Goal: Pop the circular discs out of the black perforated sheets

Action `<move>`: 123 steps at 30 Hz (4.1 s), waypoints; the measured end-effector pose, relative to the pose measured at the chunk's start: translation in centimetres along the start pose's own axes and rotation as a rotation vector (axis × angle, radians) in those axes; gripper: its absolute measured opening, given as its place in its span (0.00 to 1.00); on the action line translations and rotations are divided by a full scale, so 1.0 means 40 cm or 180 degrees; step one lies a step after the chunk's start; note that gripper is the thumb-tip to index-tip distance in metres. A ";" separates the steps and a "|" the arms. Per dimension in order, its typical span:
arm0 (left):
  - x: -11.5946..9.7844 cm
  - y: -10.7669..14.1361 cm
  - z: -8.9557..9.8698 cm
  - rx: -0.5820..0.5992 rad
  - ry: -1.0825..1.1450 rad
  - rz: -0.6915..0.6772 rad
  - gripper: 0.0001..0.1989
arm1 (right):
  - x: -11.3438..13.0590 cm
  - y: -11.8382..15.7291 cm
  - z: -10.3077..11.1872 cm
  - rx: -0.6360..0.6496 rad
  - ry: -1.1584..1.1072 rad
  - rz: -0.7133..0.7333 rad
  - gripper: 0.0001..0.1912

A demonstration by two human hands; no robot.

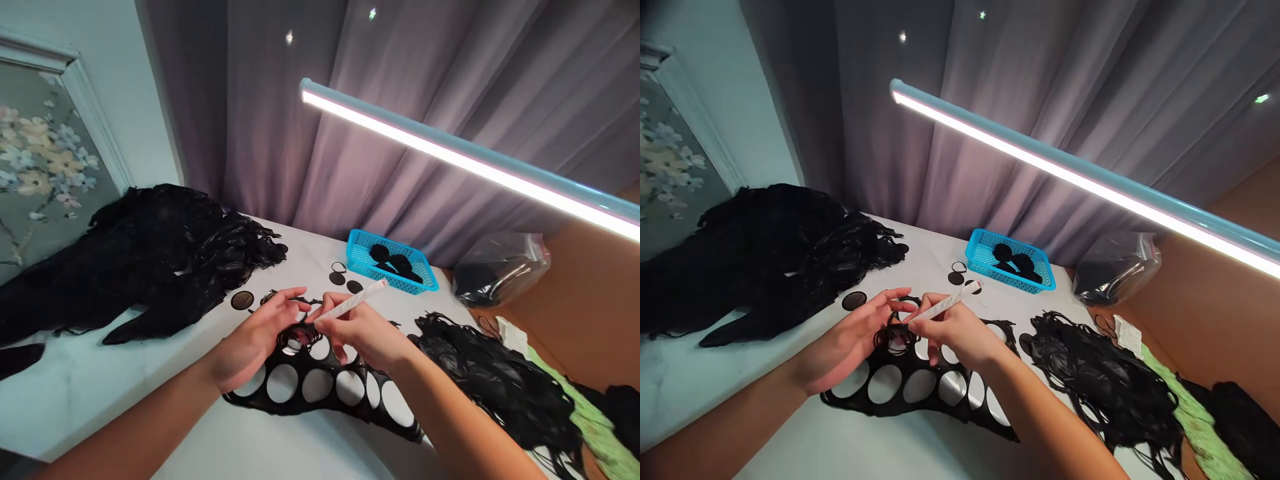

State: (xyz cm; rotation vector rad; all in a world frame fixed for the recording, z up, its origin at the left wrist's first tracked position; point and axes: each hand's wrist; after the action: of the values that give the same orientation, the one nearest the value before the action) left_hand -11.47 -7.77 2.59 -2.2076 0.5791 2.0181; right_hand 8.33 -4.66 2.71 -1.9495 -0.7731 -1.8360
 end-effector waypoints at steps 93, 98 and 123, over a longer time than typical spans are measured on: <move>0.272 0.128 -0.012 -0.0816 -0.5199 -0.1219 0.18 | -0.201 -0.007 -0.063 -0.0521 0.2445 0.0430 0.08; 0.273 0.128 -0.013 -0.0784 -0.5195 -0.1159 0.19 | -0.202 -0.010 -0.061 -0.0497 0.2584 0.0444 0.08; 0.210 0.129 0.024 -0.0681 -0.3129 -0.0904 0.15 | -0.084 -0.093 0.180 -0.1863 0.1736 0.0422 0.14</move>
State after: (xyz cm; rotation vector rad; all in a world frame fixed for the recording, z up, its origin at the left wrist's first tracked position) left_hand -13.69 -14.00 -4.78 -0.9994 -0.0678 2.6665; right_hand 11.79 2.08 -1.72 -1.5803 0.0743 -2.5266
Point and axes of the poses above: each hand's wrist, its own y-axis away from the middle knuckle, its own z-axis out of the back of the hand, x = y × z, and after that the axes turned 4 degrees about y, right-handed
